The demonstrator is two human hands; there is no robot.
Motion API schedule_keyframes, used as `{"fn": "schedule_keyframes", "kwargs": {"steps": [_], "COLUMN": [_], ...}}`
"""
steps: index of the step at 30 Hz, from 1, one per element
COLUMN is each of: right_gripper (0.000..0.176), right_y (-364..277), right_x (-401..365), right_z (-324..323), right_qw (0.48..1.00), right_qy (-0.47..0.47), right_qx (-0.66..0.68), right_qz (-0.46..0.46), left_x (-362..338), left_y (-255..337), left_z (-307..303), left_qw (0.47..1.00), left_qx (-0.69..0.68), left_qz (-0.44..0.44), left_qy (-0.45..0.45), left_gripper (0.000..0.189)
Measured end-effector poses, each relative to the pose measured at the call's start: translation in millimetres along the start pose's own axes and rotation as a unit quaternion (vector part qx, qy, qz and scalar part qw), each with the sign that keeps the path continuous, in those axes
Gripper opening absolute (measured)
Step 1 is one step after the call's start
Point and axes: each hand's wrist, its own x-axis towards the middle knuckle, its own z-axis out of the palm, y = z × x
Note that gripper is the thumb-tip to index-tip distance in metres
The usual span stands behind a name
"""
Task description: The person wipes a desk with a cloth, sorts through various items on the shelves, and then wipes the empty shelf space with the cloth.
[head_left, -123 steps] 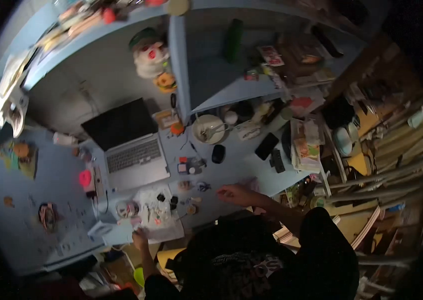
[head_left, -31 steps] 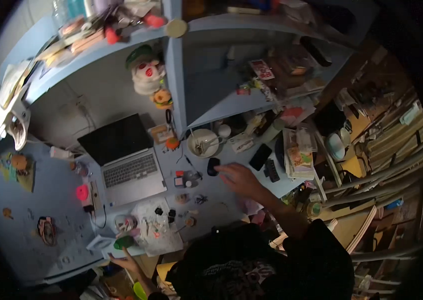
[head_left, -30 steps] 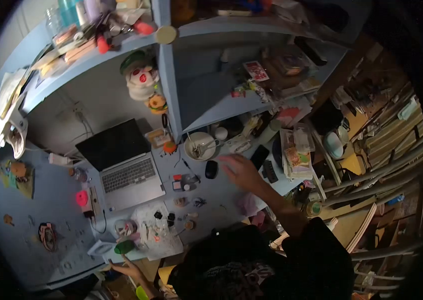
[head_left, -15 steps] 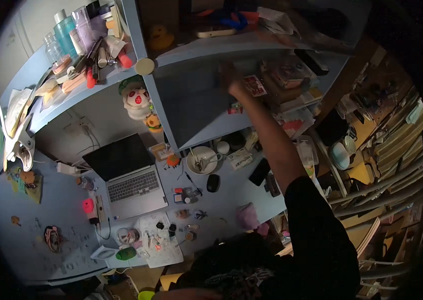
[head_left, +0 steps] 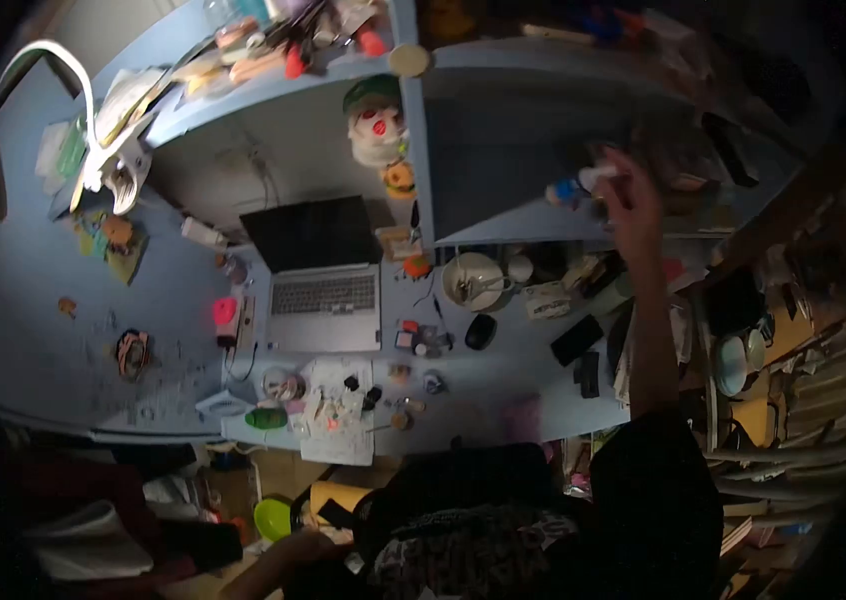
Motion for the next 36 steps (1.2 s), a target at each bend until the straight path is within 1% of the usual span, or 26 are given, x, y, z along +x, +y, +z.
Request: {"fn": "schedule_keyframes", "kwargs": {"steps": [1,3,4,5,6,7,9,11,12,13,14,16,17,18,19,20,21,23,25,27,29,30,31,33,34,36], "right_gripper": [0.034,0.036,0.035,0.035,0.033,0.031,0.029,0.027,0.027,0.027,0.027,0.026,0.026,0.026,0.025,0.025,0.025,0.024,0.025,0.027,0.029,0.030,0.032,0.034,0.034,0.039], "right_y": [-17.2,-34.2,-36.0,-35.9,-31.3,-21.6,13.2,46.2,64.3,79.1,88.5,98.7,102.7,102.9,102.9,102.4,101.4,104.1,107.0,106.1,103.0,94.6,91.7,98.6,98.3,40.6], "right_x": [-24.8,-69.4,-97.9,-121.4,-146.0,-174.1,-231.7,-286.6,-313.9,-340.4,-357.0,-381.5,-390.0,-395.0,-398.5,-401.9,-405.3,-407.4,-409.2,-409.7,-403.7,-398.3,-391.5,-397.6,-356.9,-263.1], "right_z": [-12.4,-24.1,-24.7,-24.1,-13.7,3.6,49.7,86.9,106.5,120.9,131.9,145.7,149.5,152.5,157.4,161.5,162.6,163.9,166.7,164.8,164.0,162.2,160.0,153.2,142.4,97.7], "right_qw": [1.000,0.995,0.988,0.977,0.951,0.915,0.902,0.896,0.892,0.885,0.884,0.907,0.907,0.903,0.896,0.897,0.898,0.900,0.912,0.907,0.905,0.888,0.874,0.924,0.935,0.969], "right_qy": [-0.002,-0.027,-0.091,-0.152,-0.206,-0.256,-0.296,-0.330,-0.316,-0.303,-0.297,-0.325,-0.322,-0.366,-0.407,-0.402,-0.403,-0.401,-0.387,-0.396,-0.393,-0.419,-0.438,-0.355,-0.325,-0.225], "right_qx": [-0.001,0.065,0.067,0.067,0.100,0.125,0.134,0.064,0.060,0.055,0.051,0.061,0.056,0.024,-0.008,-0.013,-0.002,0.001,0.034,0.007,-0.028,-0.037,-0.048,-0.049,-0.071,-0.020], "right_qz": [0.019,0.064,0.104,0.133,0.209,0.285,0.284,0.290,0.318,0.349,0.357,0.259,0.265,0.222,0.177,0.181,0.175,0.170,0.130,0.146,0.162,0.184,0.206,0.132,0.120,0.100], "left_x": [-8.4,-19.7,-28.4,-7.4,-27.0,-25.8,-13.7,-2.3,-1.6,1.4,4.8,6.9,6.8,5.5,5.9,6.6,6.3,5.9,5.1,4.3,9.3,10.5,9.0,12.7,18.5,23.9], "left_y": [0.1,4.5,7.9,19.6,12.0,11.0,8.6,0.1,-22.1,-38.1,-51.9,-84.5,-89.2,-94.1,-98.3,-101.9,-105.0,-111.8,-118.9,-124.5,-131.0,-135.9,-140.2,-145.8,-143.2,-141.7], "left_z": [3.9,12.7,17.4,27.8,18.7,17.5,9.2,2.9,-11.5,-12.5,-13.8,-32.7,-41.4,-44.6,-49.6,-53.6,-55.0,-57.9,-61.9,-61.7,-57.7,-58.0,-60.9,-60.8,-59.5,-61.6], "left_qw": [1.000,0.997,0.995,0.992,0.988,0.983,0.972,0.957,0.982,0.988,0.983,0.967,0.976,0.975,0.985,0.983,0.983,0.977,0.976,0.976,0.966,0.963,0.957,0.952,0.951,0.955], "left_qx": [-0.015,-0.035,-0.038,-0.039,-0.040,-0.043,-0.057,-0.092,-0.090,-0.133,-0.172,-0.231,-0.178,-0.183,-0.069,0.045,0.040,0.024,0.026,0.029,0.086,0.127,0.135,0.155,0.165,0.172], "left_qz": [0.019,0.062,0.087,0.117,0.148,0.175,0.215,0.239,0.147,0.080,0.010,-0.043,-0.096,-0.101,-0.123,-0.141,-0.144,-0.167,-0.171,-0.175,-0.203,-0.202,-0.217,-0.224,-0.215,-0.218], "left_qy": [0.005,0.016,0.015,0.008,-0.005,-0.022,-0.074,-0.137,-0.082,-0.005,0.071,0.102,0.079,0.076,0.096,0.113,0.107,0.130,0.130,0.128,0.136,0.129,0.137,0.143,0.147,0.103], "left_gripper": [0.052,0.055,0.056,0.057,0.058,0.059,0.062,0.064,0.061,0.062,0.063,0.072,0.066,0.066,0.064,0.062,0.062,0.059,0.057,0.055,0.047,0.041,0.038,0.035,0.035,0.035]}}
